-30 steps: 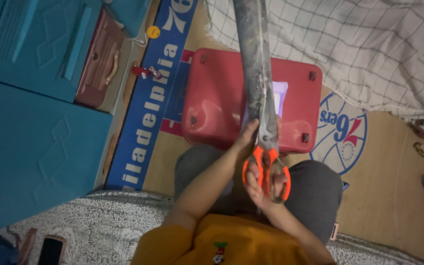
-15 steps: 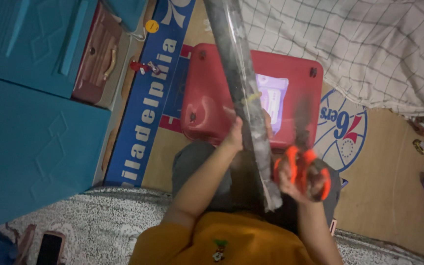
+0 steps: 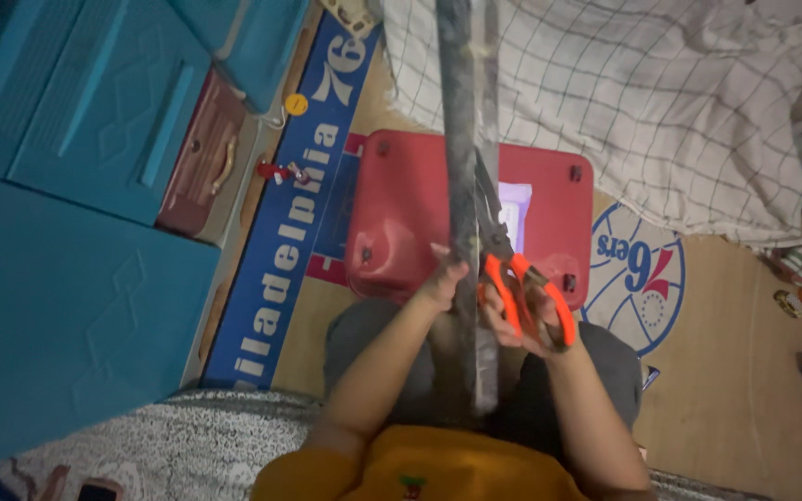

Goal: The person wraps a small purple rectangular item using a roll of patterned wrapping paper. They unroll the paper, place the item on it, cut the paper with scissors, fold the paper around the item, and secure it with tape.

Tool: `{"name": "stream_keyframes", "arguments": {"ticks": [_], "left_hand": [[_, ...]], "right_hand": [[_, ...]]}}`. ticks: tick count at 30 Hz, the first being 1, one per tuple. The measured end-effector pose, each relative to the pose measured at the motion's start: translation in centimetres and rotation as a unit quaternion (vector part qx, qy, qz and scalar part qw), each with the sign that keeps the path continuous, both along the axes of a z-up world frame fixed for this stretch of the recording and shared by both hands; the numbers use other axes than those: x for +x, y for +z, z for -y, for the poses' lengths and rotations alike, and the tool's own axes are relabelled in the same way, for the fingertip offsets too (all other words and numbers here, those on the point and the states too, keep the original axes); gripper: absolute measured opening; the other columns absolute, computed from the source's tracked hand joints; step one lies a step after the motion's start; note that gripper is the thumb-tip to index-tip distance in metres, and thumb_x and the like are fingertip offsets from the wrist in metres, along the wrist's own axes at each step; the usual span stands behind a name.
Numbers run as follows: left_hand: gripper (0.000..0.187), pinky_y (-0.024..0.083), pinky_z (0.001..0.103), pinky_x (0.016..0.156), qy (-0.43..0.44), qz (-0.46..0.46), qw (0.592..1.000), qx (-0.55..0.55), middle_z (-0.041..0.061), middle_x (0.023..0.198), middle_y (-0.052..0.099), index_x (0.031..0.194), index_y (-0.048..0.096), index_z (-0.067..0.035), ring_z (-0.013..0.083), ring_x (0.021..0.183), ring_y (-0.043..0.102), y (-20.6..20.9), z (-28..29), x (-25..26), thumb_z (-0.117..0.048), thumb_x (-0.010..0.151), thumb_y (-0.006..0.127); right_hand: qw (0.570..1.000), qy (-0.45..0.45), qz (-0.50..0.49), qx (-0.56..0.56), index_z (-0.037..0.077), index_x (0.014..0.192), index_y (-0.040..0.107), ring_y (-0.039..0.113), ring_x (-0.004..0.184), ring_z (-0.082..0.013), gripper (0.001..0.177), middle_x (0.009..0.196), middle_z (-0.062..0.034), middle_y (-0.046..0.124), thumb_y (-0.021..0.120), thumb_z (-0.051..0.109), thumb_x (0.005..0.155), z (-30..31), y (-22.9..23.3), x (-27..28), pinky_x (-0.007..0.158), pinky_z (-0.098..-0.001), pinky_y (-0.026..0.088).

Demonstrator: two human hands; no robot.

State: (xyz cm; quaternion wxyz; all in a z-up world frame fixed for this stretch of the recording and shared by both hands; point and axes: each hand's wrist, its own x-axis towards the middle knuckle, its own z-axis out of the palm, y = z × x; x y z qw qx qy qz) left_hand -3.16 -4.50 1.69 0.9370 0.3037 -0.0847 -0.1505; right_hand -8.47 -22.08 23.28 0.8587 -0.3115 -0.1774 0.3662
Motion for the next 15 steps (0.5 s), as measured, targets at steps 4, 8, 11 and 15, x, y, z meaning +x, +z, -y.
{"name": "stream_keyframes", "arguments": {"ticks": [4, 8, 11, 15], "left_hand": [[0.061, 0.046, 0.037, 0.107, -0.058, 0.116, 0.986, 0.105, 0.012, 0.128, 0.067, 0.144, 0.057, -0.004, 0.0263, 0.119, 0.063, 2.0, -1.4, -0.2, -0.023, 0.087, 0.069], [0.057, 0.053, 0.044, 0.105, -0.158, 0.099, 0.98, 0.068, 0.015, 0.124, 0.066, 0.139, 0.052, 0.002, 0.0315, 0.113, 0.066, 3.5, -1.9, -0.8, -0.009, 0.086, 0.073], [0.067, 0.053, 0.045, 0.102, -0.199, 0.069, 0.977, 0.021, 0.013, 0.125, 0.066, 0.144, 0.045, -0.005, 0.0289, 0.116, 0.066, 4.1, -1.6, -0.5, -0.009, 0.081, 0.07], [0.074, 0.05, 0.043, 0.106, -0.105, 0.058, 0.991, 0.06, 0.012, 0.131, 0.063, 0.15, 0.045, -0.003, 0.026, 0.121, 0.064, 5.2, -1.9, 0.0, -0.025, 0.086, 0.074]], "right_hand": [[0.997, -0.062, 0.048, 0.006, 0.005, 0.154, 0.032, 0.05, 0.07, -0.0141, 0.106, 0.106, -0.0071, 0.049, 0.077, 0.068, 0.081, -1.2, 1.4, 0.7, 0.049, -0.0252, 0.038], [0.994, -0.093, 0.06, 0.001, 0.006, 0.162, 0.021, 0.049, 0.07, -0.0131, 0.118, 0.103, -0.0064, 0.048, 0.077, 0.069, 0.08, -0.8, 1.5, 0.5, 0.048, -0.0232, 0.039], [0.994, -0.096, 0.041, -0.007, 0.011, 0.162, 0.021, 0.049, 0.07, -0.0124, 0.117, 0.105, -0.0041, 0.046, 0.076, 0.07, 0.078, -0.3, 0.2, -0.2, 0.05, -0.0232, 0.039], [0.998, -0.057, 0.005, 0.01, 0.011, 0.154, 0.032, 0.051, 0.069, -0.0129, 0.111, 0.104, -0.0031, 0.049, 0.081, 0.069, 0.072, -0.6, -1.7, -0.3, 0.049, -0.0257, 0.041]]}}
